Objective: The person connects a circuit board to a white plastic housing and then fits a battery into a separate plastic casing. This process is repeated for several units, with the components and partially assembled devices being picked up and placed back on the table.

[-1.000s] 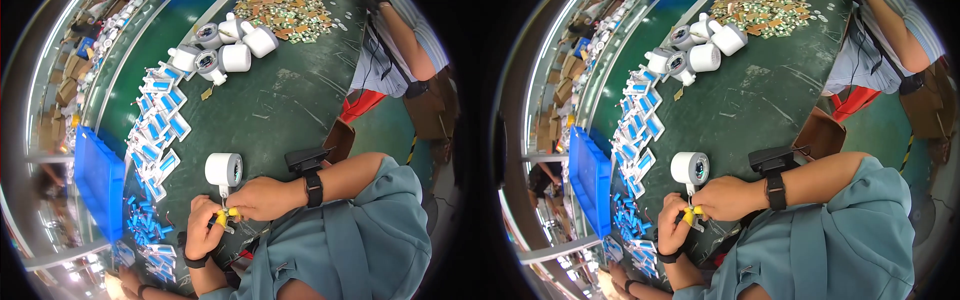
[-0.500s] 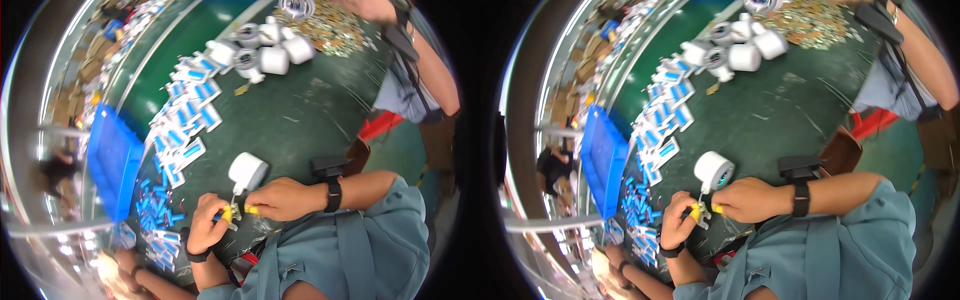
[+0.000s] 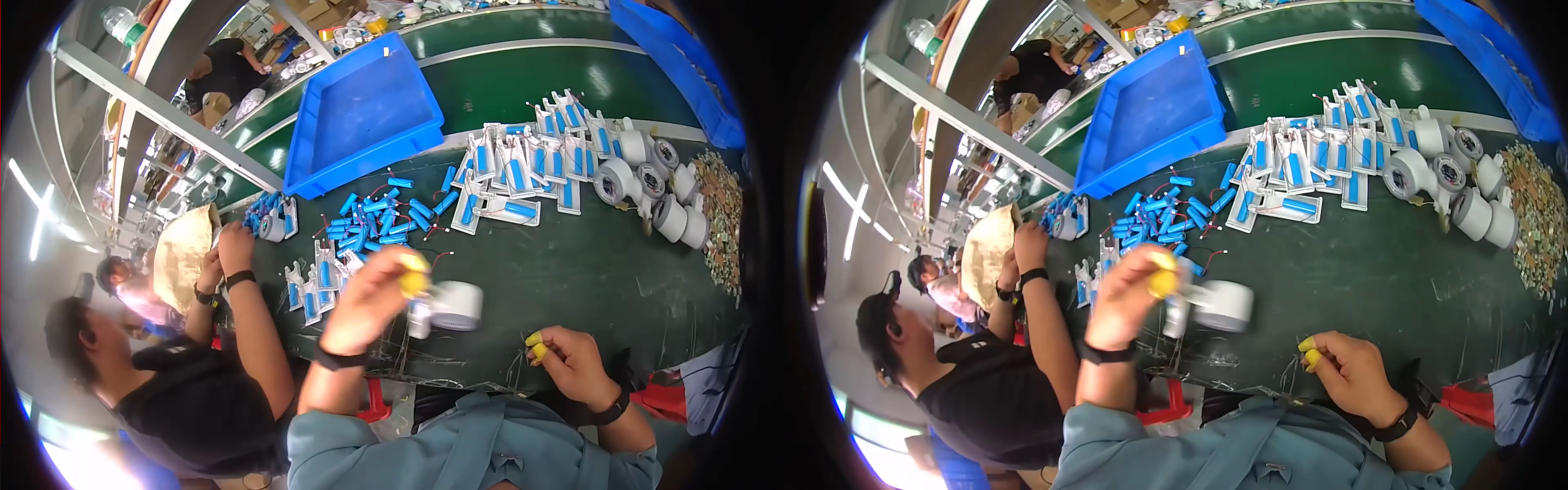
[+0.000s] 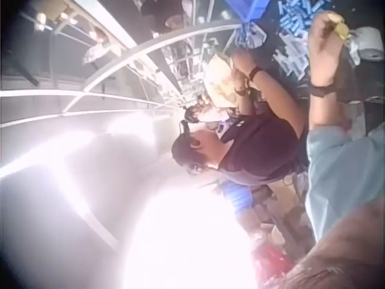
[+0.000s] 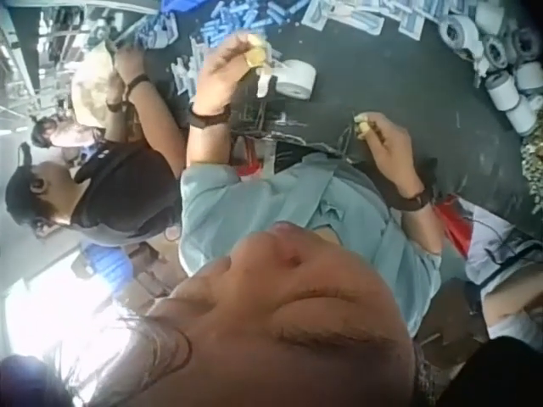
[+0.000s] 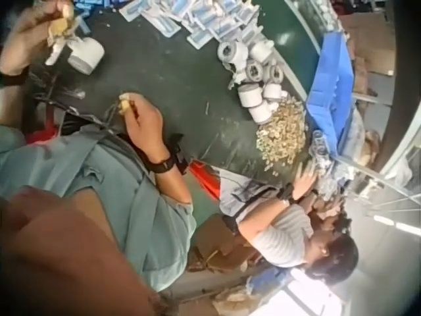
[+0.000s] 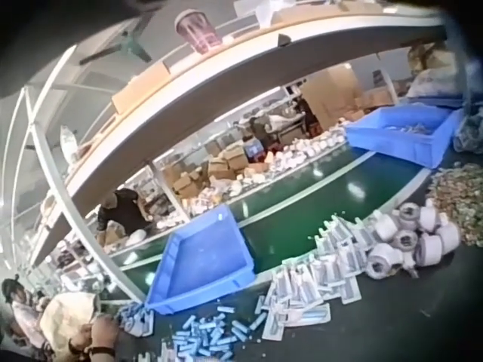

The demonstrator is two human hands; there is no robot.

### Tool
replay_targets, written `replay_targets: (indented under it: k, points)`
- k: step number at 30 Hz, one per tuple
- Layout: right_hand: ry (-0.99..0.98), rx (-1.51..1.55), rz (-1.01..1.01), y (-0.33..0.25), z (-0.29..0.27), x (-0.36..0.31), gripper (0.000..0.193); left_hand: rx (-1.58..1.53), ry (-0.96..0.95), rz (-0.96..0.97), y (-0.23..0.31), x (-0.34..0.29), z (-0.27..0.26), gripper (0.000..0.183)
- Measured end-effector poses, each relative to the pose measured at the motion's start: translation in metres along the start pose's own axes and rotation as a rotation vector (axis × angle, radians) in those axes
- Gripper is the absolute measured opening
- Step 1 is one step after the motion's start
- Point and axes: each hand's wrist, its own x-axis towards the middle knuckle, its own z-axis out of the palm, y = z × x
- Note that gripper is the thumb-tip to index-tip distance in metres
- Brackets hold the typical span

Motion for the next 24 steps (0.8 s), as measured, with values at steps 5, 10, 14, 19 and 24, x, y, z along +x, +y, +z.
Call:
replay_targets:
  k: [5, 10, 14, 19, 24]
  points:
    - [0.004, -0.026, -0.013, 0.001, -0.001, 0.0, 0.014, 0.443, 0.64, 0.03, 0.038, -0.029, -0.098, 0.013]
    - [0.048, -0.021, -0.003, -0.001, 0.001, 0.0, 0.013, 0.631, 0.87, 0.176, 0.017, -0.055, -0.201, 0.019]
    - [0.044, 0.009, -0.006, -0.004, 0.001, 0.001, 0.013, 1.008, 0.834, -0.006, 0.017, -0.052, -0.14, 0.017]
    - [0.046, -0.021, 0.025, 0.0, 0.002, 0.001, 0.013, 0.388, 0.502, -0.064, -0.034, -0.036, -0.066, 0.019]
    - [0.053, -0.019, -0.002, 0.0, 0.003, 0.001, 0.014, 0.117, 0.359, -0.033, -0.033, -0.033, -0.02, 0.019]
